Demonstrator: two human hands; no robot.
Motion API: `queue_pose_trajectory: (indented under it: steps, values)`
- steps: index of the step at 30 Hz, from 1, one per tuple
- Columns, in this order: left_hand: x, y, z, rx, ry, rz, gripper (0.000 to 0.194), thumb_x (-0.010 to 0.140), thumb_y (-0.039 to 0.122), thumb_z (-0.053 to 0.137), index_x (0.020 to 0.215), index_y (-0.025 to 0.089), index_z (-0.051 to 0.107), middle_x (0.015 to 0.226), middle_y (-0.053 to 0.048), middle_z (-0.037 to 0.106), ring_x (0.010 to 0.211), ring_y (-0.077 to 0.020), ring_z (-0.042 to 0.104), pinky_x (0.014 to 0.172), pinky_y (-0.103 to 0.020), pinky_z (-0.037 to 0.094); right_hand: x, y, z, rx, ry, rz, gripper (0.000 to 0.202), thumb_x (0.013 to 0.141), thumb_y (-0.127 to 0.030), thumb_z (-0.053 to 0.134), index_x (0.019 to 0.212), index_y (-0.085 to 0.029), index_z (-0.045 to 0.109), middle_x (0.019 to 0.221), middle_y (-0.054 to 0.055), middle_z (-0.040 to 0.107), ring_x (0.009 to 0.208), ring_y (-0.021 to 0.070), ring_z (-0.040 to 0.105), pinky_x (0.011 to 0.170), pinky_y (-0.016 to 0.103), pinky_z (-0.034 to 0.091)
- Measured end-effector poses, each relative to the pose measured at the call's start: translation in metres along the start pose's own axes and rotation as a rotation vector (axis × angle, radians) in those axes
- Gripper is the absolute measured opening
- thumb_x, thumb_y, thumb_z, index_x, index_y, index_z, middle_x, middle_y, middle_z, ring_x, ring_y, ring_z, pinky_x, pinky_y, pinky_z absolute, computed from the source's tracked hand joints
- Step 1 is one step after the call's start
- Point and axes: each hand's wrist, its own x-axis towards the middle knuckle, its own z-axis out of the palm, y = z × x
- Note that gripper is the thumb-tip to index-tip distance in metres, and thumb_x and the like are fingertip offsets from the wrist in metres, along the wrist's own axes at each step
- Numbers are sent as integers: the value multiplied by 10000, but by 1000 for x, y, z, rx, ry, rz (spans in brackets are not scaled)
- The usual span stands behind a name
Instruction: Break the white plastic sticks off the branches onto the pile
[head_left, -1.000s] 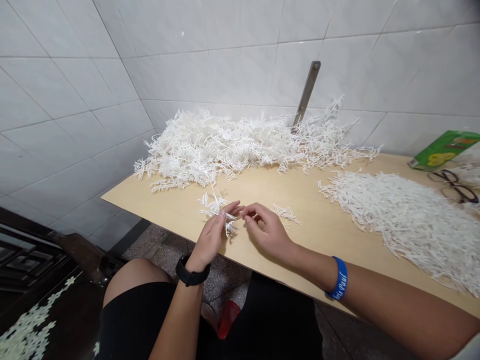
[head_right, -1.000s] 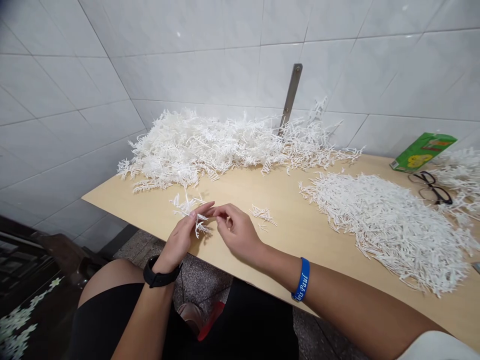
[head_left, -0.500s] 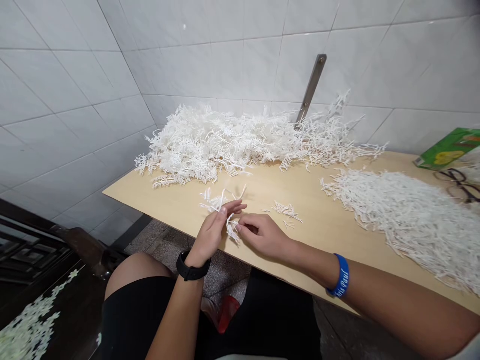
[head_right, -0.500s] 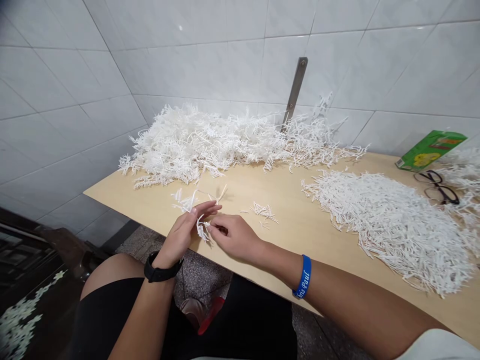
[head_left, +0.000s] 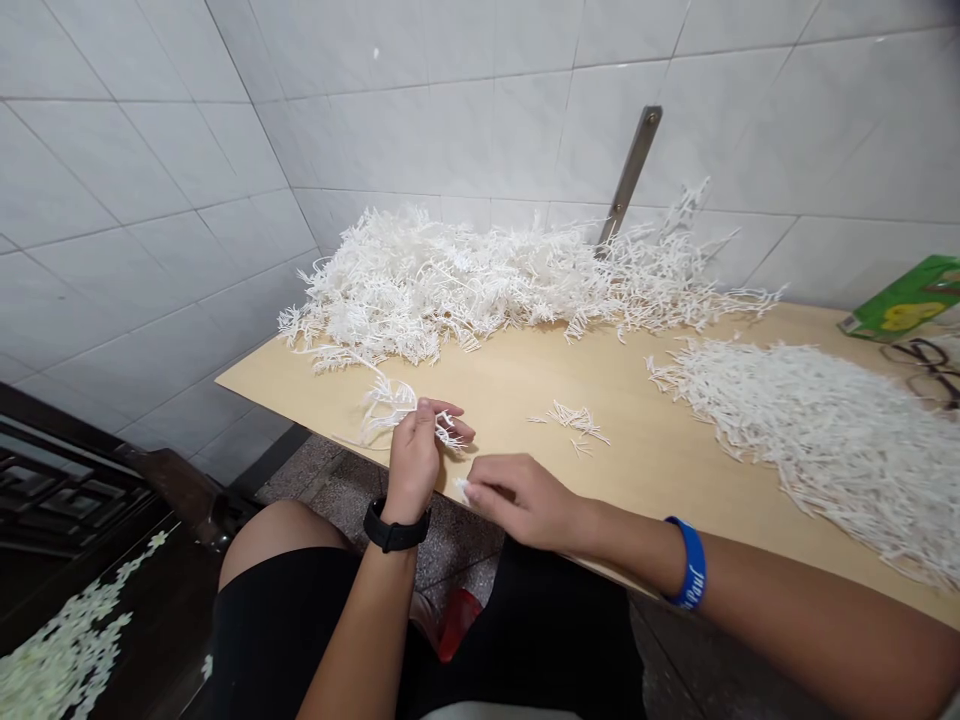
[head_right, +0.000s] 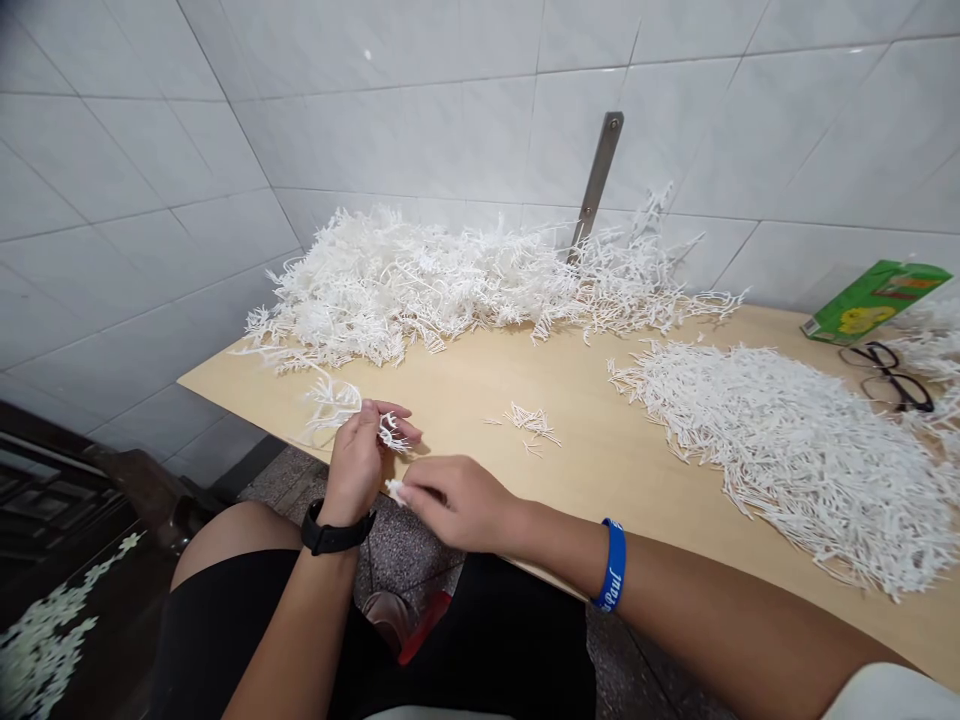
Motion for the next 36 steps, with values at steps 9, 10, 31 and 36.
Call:
queue_pose_trajectory:
  steps: [9, 10, 31, 36]
  values:
    - [-4, 0, -2, 70, -35, 30, 514, 931, 553, 373, 998, 134, 663, 778, -80, 709, 687, -162, 660, 615, -255, 494, 10, 16, -9, 300, 330, 395, 259, 896, -373, 484, 751, -172, 562, 695, 10, 585, 621, 120, 520, 600, 249, 412]
    - [-5, 1, -2, 94, -32, 33, 515, 932, 551, 373, 996, 133, 666, 784, -82, 710, 697, -164, 660, 629, -259, 494, 10, 16, -9, 296, 350, 404, 255, 892, -375, 486, 757, -173, 565, 696, 8, 588, 618, 120, 520, 597, 249, 413]
    - [-12, 12, -2, 99, -319, 101, 475, 969, 469, 338, 1245, 199, 614, 1277, -90, 623, 1128, -211, 576, 986, -355, 441, 6, 11, -10, 137, 258, 238, 276, 910, -409, 505, 932, -167, 636, 770, 27, 628, 640, 122, 519, 615, 251, 402]
    - [-15, 13, 1, 89, -408, 73, 492, 949, 499, 373, 1274, 211, 604, 1334, -94, 582, 1149, -240, 572, 950, -351, 471, 8, 12, -8, 0, 154, 164, 280, 792, -423, 681, 902, -172, 622, 750, 6, 557, 620, 117, 445, 572, 246, 358]
